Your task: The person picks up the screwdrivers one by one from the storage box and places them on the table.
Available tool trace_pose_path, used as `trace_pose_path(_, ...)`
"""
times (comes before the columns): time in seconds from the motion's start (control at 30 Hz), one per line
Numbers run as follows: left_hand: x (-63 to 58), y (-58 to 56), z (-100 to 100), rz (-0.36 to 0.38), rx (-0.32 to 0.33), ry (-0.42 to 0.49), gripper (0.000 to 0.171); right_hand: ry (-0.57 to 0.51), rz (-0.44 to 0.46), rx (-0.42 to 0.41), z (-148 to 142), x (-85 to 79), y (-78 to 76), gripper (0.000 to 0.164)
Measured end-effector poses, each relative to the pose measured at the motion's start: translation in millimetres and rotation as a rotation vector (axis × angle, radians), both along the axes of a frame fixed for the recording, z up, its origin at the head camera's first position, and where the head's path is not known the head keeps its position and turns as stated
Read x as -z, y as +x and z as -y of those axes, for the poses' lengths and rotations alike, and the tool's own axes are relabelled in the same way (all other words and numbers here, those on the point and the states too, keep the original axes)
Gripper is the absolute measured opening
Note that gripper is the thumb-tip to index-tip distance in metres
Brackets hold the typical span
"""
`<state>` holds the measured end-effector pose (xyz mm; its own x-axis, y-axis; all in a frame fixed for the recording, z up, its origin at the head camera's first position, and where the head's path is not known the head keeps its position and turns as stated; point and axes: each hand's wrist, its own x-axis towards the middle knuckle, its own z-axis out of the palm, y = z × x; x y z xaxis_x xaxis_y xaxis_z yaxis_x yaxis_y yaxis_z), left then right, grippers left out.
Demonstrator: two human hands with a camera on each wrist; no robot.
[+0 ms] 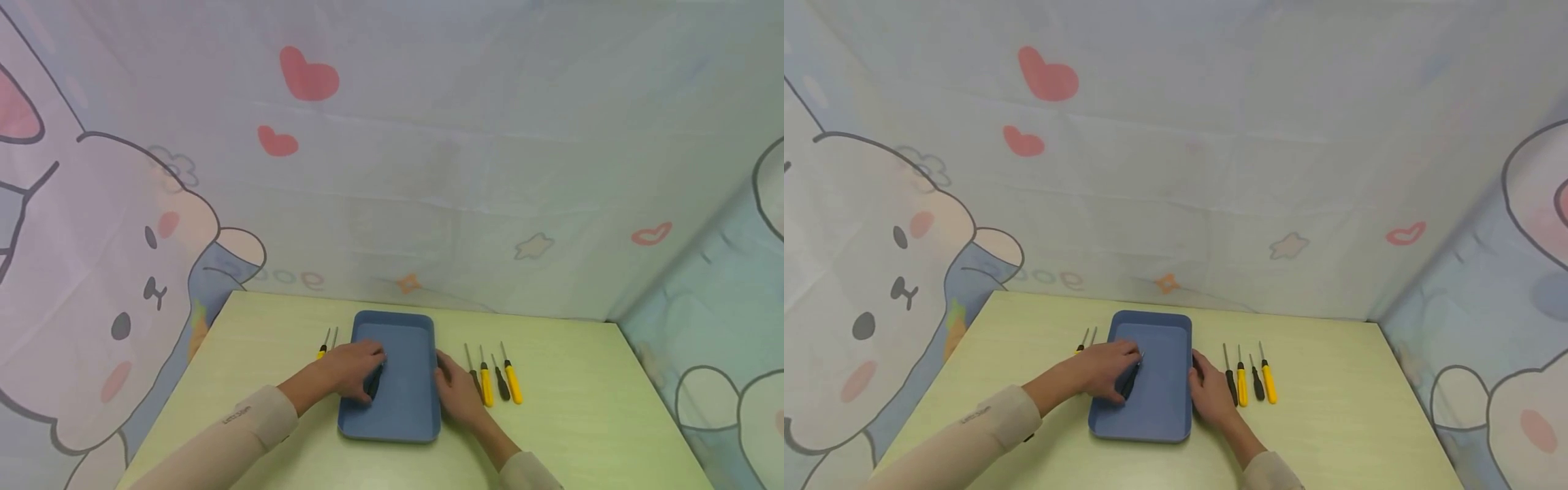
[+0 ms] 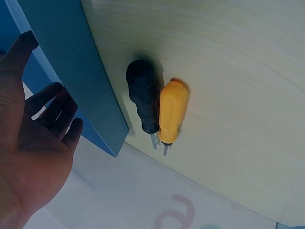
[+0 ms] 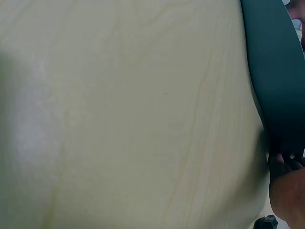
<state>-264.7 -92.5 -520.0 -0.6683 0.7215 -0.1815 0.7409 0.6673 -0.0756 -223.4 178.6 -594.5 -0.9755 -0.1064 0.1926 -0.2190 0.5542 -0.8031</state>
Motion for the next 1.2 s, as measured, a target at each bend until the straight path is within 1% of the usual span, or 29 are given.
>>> trace_pose_path(0.33, 6.1, 1.3, -5.9, 0.004, -0.003, -0.026, 0.088, -0.001, -0.005, -0.004, -0.2, 1.1, -0.3, 0.044)
trace_pose_path(0.5, 7.2, 1.0, -6.8, 0.006, 0.0, -0.029, 0.085, 0.004, -0.006, -0.004, -0.7, 1.4, -0.5, 0.044)
trace_pose_path(0.6, 7.5, 0.3, -7.8, 0.002, 0.009, -0.03, 0.087, 0.004, -0.006, -0.004, -1.1, 1.0, -0.9, 0.045)
trace_pose_path(0.83, 4.8, -0.4, -10.6, 0.001, 0.021, -0.05, 0.086, -0.001, -0.007, -0.005, 0.2, -1.2, -0.1, 0.045)
trace_pose_path(1.07, -0.1, 0.1, -12.1, 0.023, 0.011, -0.057, 0.078, 0.012, -0.004, -0.004, -0.6, -0.2, -0.5, 0.045)
trace_pose_path(1.2, -1.4, 0.2, -11.9, 0.024, 0.015, -0.077, 0.075, 0.006, 0.0, -0.009, -1.5, -0.5, -1.2, 0.045)
